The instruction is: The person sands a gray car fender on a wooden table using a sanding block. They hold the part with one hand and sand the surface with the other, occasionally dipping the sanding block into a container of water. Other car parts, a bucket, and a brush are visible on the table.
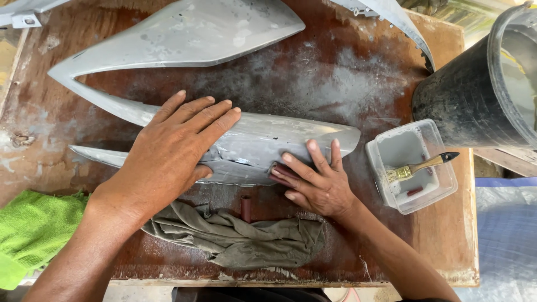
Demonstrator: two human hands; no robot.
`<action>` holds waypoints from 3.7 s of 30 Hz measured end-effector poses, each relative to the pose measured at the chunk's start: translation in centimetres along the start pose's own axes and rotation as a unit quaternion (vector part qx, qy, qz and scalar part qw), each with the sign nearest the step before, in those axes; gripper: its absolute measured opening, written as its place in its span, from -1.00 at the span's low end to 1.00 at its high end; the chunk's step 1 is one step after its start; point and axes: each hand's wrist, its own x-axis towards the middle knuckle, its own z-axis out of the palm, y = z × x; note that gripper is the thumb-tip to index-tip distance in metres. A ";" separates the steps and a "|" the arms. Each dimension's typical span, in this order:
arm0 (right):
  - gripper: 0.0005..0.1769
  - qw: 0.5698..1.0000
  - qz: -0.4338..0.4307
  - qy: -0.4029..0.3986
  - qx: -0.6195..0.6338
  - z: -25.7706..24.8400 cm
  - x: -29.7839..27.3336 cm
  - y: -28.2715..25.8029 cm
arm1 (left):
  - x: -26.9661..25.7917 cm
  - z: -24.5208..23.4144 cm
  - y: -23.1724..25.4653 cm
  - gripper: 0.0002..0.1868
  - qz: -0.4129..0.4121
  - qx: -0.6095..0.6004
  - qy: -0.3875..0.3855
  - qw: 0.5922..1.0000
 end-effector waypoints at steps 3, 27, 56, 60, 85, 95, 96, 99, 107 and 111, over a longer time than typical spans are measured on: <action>-0.47 0.999 0.004 -0.018 -0.052 1.0 -3.1 1.9 | -0.2 0.3 -0.2 0.21 0.000 0.005 0.004 1.000; -0.34 0.988 0.148 0.020 -0.037 0.9 0.0 -3.1 | 0.2 -0.6 -0.2 0.17 0.010 -0.010 -0.003 1.000; -0.20 0.975 0.209 0.063 -0.047 1.3 4.6 -6.4 | 1.2 -1.3 0.8 0.14 0.000 -0.019 -0.046 0.999; -0.31 0.955 0.293 0.054 0.003 -1.2 2.8 -6.5 | 1.3 -1.5 0.8 0.17 0.003 -0.019 -0.046 0.999; -0.03 0.894 0.448 -0.022 -0.015 -0.6 0.8 -7.5 | 0.9 -0.3 0.2 0.20 -0.006 -0.006 -0.067 0.998; -0.07 0.856 0.516 0.039 0.012 -0.2 -0.1 -6.2 | 0.7 0.2 -0.4 0.22 -0.013 -0.006 -0.071 0.997; -0.04 0.853 0.520 0.040 0.018 -0.1 0.1 -6.3 | 0.8 0.1 -0.3 0.20 -0.015 -0.005 -0.070 0.997; 0.04 0.875 0.483 -0.025 -0.014 0.6 0.7 -8.5 | 0.5 0.4 -0.7 0.23 -0.010 -0.007 -0.073 0.997; -0.03 0.866 0.501 0.009 -0.009 0.4 -0.3 -6.7 | 0.8 0.2 -0.5 0.21 -0.013 -0.011 -0.079 0.997; 0.07 0.850 0.526 -0.005 -0.002 0.3 0.1 -6.6 | 0.7 0.3 -0.7 0.21 -0.008 -0.015 -0.080 0.997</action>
